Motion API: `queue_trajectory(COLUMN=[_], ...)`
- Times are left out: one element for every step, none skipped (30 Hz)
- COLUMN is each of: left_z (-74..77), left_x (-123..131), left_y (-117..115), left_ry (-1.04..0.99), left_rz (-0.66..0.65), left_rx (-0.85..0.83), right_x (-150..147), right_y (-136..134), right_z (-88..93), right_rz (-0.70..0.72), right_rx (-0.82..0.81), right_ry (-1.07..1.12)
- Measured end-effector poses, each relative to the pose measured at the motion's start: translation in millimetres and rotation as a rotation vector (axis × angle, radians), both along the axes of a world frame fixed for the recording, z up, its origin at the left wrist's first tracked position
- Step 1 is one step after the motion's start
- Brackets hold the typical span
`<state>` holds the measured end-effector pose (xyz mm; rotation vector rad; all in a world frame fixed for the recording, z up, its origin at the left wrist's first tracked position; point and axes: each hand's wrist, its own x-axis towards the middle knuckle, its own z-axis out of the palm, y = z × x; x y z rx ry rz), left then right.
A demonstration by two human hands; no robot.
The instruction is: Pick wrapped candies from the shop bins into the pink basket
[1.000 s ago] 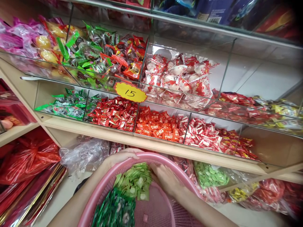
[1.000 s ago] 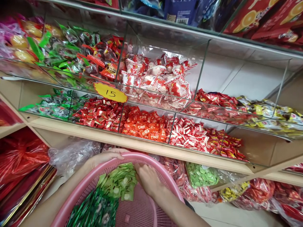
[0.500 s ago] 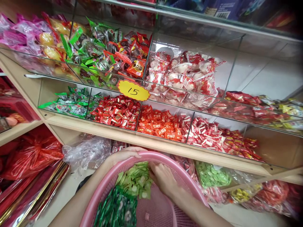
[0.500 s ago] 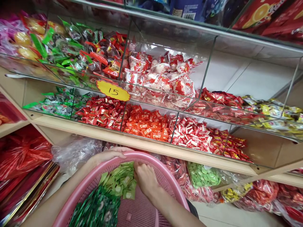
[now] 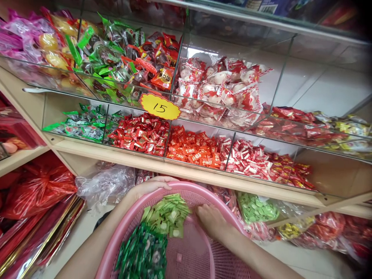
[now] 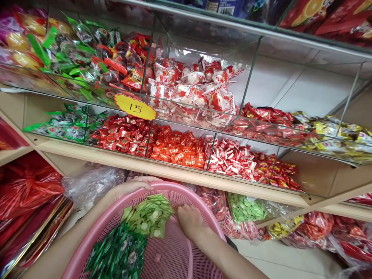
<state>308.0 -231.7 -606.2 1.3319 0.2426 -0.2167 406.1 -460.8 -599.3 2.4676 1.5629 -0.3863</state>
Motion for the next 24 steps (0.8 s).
queue_trajectory(left_z=[1.5, 3.1, 4.6, 5.9, 6.8, 7.2, 7.1, 6.4, 5.3, 3.9, 2.5, 1.1, 0.0, -0.9, -1.6, -2.0, -2.4, -2.9, -3.5, -4.2, -5.0, -5.9, -6.7, -7.4], left_x=[0, 1, 1, 1, 1, 1, 0, 0, 0, 0, 0, 1, 1, 2, 2, 3, 3, 3, 3, 3, 3, 2, 2, 1], left_y=[-1, -3, -4, -5, -6, -7, -7, -7, -6, -5, -4, -3, -2, -1, -1, -1, 0, -1, -1, -1, -1, -1, -1, -1], left_ry=[-0.001, 0.001, 0.005, 0.012, 0.02, 0.03, 0.038, 0.041, 0.039, 0.032, 0.022, 0.007, -0.012, -0.029, -0.044, -0.055, -0.062, -0.062, -0.057, -0.048, -0.039, -0.031, -0.026, -0.024], left_rz=[0.007, 0.013, 0.019, 0.025, 0.033, 0.04, 0.046, 0.049, 0.051, 0.049, 0.042, 0.031, 0.019, 0.004, -0.01, -0.022, -0.028, -0.028, -0.026, -0.019, -0.009, 0.0, 0.009, 0.018], left_rx=[0.008, 0.012, 0.014, 0.014, 0.015, 0.016, 0.018, 0.021, 0.023, 0.022, 0.019, 0.017, 0.022, 0.028, 0.033, 0.035, 0.034, 0.031, 0.025, 0.022, 0.025, 0.03, 0.035, 0.04], right_x=[-2, -4, -7, -9, -11, -13, -15, -15, -16, -16, -16, -17, -19, -21, -25, -30, -35, -41, -46, -51, -55, -58, -60, -61], right_y=[0, 2, 4, 6, 9, 11, 13, 14, 14, 13, 12, 9, 7, 4, 1, -1, -3, -3, -3, -2, 0, 2, 4, 5], right_z=[-0.1, 0.3, 0.9, 1.8, 2.9, 4.0, 5.0, 6.0, 7.0, 7.9, 8.9, 10.0, 11.0, 11.9, 12.6, 12.8, 12.4, 11.3, 9.3, 6.5, 3.2, -0.4, -4.1, -7.5], right_rz=[0.002, 0.002, 0.002, 0.004, 0.007, 0.014, 0.017, 0.015, 0.004, -0.015, -0.038, -0.061, -0.076, -0.075, -0.052, -0.011, 0.039, 0.09, 0.133, 0.16, 0.174, 0.18, 0.184, 0.188], right_rx=[-0.018, -0.031, -0.039, -0.045, -0.045, -0.04, -0.032, -0.022, -0.017, -0.019, -0.03, -0.048, -0.063, -0.072, -0.072, -0.058, -0.037, -0.018, -0.008, -0.006, -0.005, -0.005, 0.0, 0.01], right_ry=[0.011, 0.025, 0.04, 0.052, 0.062, 0.07, 0.076, 0.083, 0.085, 0.082, 0.075, 0.061, 0.041, 0.022, 0.01, 0.005, 0.006, 0.014, 0.021, 0.022, 0.013, 0.001, -0.01, -0.02])
